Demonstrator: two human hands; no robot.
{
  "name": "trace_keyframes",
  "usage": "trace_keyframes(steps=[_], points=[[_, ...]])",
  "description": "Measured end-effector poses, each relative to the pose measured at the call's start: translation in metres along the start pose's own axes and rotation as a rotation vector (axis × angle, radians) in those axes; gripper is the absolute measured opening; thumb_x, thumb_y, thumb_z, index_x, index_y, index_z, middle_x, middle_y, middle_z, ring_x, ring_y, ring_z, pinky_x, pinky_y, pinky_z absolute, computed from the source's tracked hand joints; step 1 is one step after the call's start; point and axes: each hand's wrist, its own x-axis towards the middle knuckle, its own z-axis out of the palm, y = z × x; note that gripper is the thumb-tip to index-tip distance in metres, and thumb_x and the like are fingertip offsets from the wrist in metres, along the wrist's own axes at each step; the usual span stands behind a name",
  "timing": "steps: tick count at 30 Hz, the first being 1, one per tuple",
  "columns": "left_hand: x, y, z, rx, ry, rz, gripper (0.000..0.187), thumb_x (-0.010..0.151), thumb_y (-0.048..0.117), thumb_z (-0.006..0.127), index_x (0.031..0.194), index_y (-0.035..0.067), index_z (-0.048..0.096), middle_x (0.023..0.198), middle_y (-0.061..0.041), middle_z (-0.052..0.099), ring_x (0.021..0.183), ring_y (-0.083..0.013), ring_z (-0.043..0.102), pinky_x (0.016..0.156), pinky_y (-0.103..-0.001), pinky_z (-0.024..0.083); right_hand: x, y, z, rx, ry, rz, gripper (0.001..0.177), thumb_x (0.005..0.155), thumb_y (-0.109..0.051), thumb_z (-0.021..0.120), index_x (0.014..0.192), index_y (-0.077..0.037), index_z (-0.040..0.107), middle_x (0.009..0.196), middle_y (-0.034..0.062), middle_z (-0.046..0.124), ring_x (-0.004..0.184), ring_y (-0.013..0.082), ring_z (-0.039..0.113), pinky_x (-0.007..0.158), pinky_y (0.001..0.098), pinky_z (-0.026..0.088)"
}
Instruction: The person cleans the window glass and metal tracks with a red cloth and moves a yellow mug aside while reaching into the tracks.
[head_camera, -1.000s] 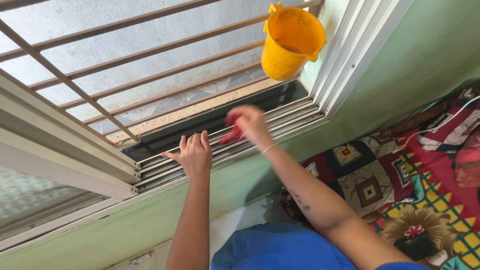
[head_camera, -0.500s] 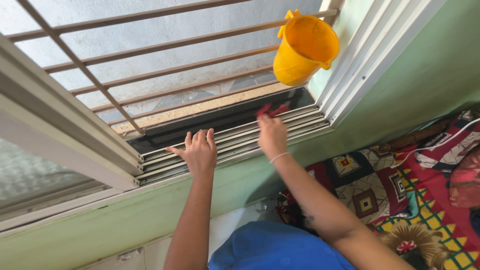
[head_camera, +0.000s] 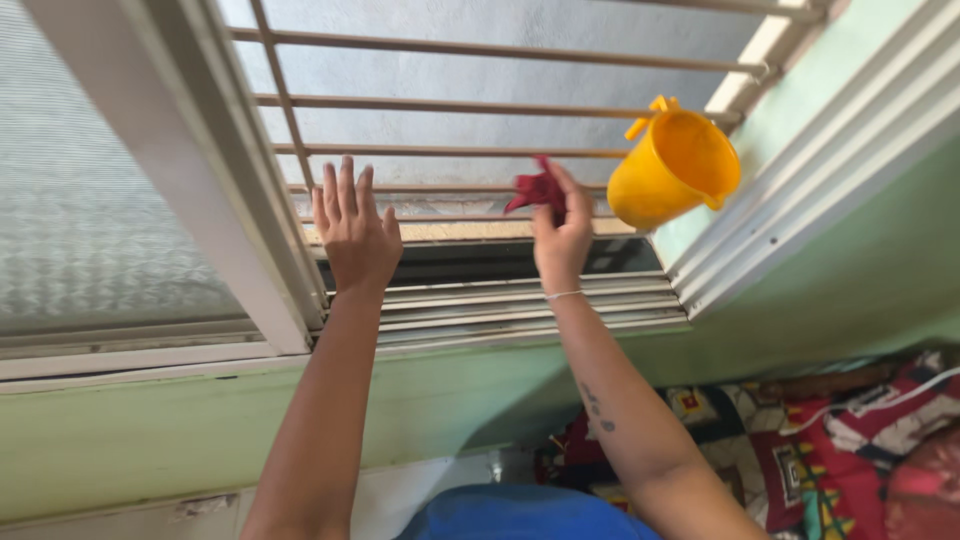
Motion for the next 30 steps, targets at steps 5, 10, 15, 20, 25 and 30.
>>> trace_keyframes(steps=[5, 10, 15, 20, 25, 30], points=[[0.052, -0.01, 0.007, 0.204, -0.15, 0.058, 0.076, 0.09, 0.027, 0.065, 0.155, 0.0, 0.037, 0.16, -0.018, 0.034, 0.153, -0.0346, 0.023, 0.125, -0.056, 0.011, 0.033, 0.047, 0.001, -0.309, 0.223, -0.131, 0.054, 0.091, 0.003, 0.064, 0.144, -0.007, 0.059, 0.139, 0.0143, 0.064, 0.127, 0.0343, 0.057, 0.115, 0.0464, 0.041], [0.065, -0.001, 0.017, 0.453, -0.191, 0.023, 0.068, 0.085, 0.018, 0.065, 0.149, 0.004, 0.046, 0.15, -0.017, 0.046, 0.149, -0.0346, 0.03, 0.126, -0.051, 0.009, 0.038, 0.056, 0.052, -0.328, 0.163, -0.188, 0.052, 0.093, 0.004, 0.063, 0.144, -0.007, 0.06, 0.134, 0.0143, 0.066, 0.126, 0.0311, 0.059, 0.114, 0.0464, 0.045], [0.087, -0.012, 0.03, 0.376, -0.29, 0.0, 0.042, 0.084, 0.016, 0.068, 0.125, 0.006, 0.061, 0.127, -0.014, 0.062, 0.138, -0.0345, 0.047, 0.127, -0.049, 0.016, 0.04, 0.004, 0.157, -0.243, -0.131, -0.426, 0.057, 0.082, 0.007, 0.063, 0.137, -0.008, 0.061, 0.118, 0.0116, 0.07, 0.116, 0.0279, 0.066, 0.109, 0.0458, 0.048], [0.094, -0.025, 0.055, 0.252, -0.147, -0.04, 0.024, 0.09, 0.021, 0.074, 0.111, 0.01, 0.066, 0.12, -0.012, 0.065, 0.127, -0.0358, 0.056, 0.121, -0.05, 0.026, 0.043, -0.051, 0.19, -0.141, -0.383, -0.329, 0.054, 0.083, 0.0, 0.064, 0.136, -0.009, 0.063, 0.108, 0.0081, 0.071, 0.105, 0.0273, 0.064, 0.099, 0.0433, 0.047], [0.09, -0.023, 0.048, 0.157, -0.186, -0.093, 0.034, 0.077, 0.01, 0.073, 0.11, 0.012, 0.066, 0.128, -0.015, 0.061, 0.126, -0.036, 0.054, 0.122, -0.05, 0.024, 0.033, -0.032, 0.151, -0.344, -0.292, -0.59, 0.047, 0.094, 0.002, 0.056, 0.139, -0.011, 0.06, 0.126, 0.0065, 0.063, 0.123, 0.0245, 0.057, 0.111, 0.0422, 0.042], [0.091, -0.02, 0.045, 0.182, -0.21, -0.109, 0.049, 0.072, -0.003, 0.07, 0.117, 0.014, 0.066, 0.137, -0.016, 0.057, 0.132, -0.0365, 0.051, 0.125, -0.05, 0.018, 0.054, 0.035, 0.072, -0.57, -0.146, -0.534, 0.029, 0.101, -0.008, 0.068, 0.129, -0.013, 0.062, 0.121, 0.0059, 0.06, 0.121, 0.0254, 0.057, 0.11, 0.0452, 0.041]])
